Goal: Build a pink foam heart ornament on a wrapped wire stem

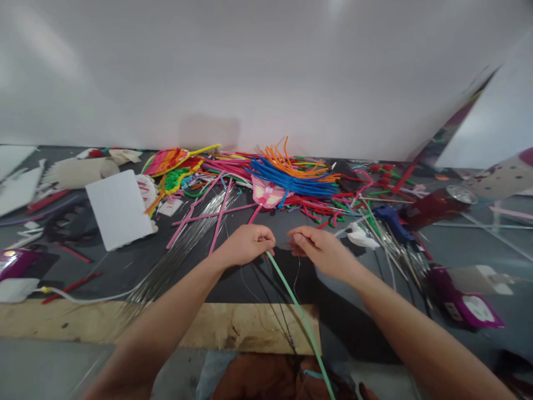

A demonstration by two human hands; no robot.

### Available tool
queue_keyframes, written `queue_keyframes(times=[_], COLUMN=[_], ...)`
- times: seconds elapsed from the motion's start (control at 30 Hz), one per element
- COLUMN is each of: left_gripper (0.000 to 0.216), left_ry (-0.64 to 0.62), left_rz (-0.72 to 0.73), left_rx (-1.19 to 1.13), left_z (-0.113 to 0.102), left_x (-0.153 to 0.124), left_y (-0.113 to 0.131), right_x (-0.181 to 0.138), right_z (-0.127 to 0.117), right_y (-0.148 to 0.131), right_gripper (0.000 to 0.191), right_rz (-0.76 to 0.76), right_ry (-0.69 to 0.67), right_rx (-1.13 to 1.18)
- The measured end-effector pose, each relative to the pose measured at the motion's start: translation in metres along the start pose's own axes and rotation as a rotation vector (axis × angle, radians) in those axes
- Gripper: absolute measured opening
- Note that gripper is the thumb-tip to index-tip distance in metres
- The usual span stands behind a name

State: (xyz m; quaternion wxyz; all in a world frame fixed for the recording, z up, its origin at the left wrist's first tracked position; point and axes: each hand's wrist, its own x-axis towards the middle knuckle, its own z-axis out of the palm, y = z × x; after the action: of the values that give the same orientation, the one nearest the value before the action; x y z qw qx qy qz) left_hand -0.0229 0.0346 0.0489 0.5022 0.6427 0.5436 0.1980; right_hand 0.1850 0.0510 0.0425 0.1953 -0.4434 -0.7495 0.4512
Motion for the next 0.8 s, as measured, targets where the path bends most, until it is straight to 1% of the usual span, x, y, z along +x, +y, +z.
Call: queue_keyframes(times=[0.1, 0.2, 0.27, 0.4, 0.47, 0.57, 0.7, 0.8], left_gripper=[0.014, 0.014, 0.014, 0.015, 0.016, 0.016, 0.015, 0.016], left_ry=[0.031, 0.081, 0.111, 0.154, 0.156, 0.132, 0.088, 0.089], left_rz=[0.012, 0.019, 0.019, 0.028, 0.029, 0.019, 0.027, 0.048], left_rx=[0.020, 0.068, 0.093, 0.099, 0.122, 0.184, 0.207, 0.217], left_z=[-0.003, -0.007, -0.008, -0.012, -0.014, -0.016, -0.016, -0.015], left_x=[-0.003, -0.004, -0.004, -0.005, -0.007, -0.011, -0.012, -0.011], left_y=[0.000, 0.002, 0.004, 0.005, 0.006, 0.009, 0.012, 0.013], right_x=[-0.007, -0.014, -0.015, -0.014, -0.013, -0.011, -0.005, -0.001], right_z=[-0.011, -0.011, -0.005, 0.012, 0.017, 0.019, 0.016, 0.015], right_y=[0.004, 0.005, 0.006, 0.007, 0.007, 0.005, -0.001, -0.006], right_gripper=[0.020, 0.017, 0.017, 0.024, 0.024, 0.022, 0.020, 0.018], right_rz=[0.027, 0.057, 0.098, 0.233, 0.234, 0.126, -0.010, -0.055], right_ry=[-0.030, -0.054, -0.064, -0.057, -0.027, 0.038, 0.034, 0.049], right_rx=[-0.002, 0.008, 0.118, 0.497, 0.557, 0.396, 0.125, -0.035])
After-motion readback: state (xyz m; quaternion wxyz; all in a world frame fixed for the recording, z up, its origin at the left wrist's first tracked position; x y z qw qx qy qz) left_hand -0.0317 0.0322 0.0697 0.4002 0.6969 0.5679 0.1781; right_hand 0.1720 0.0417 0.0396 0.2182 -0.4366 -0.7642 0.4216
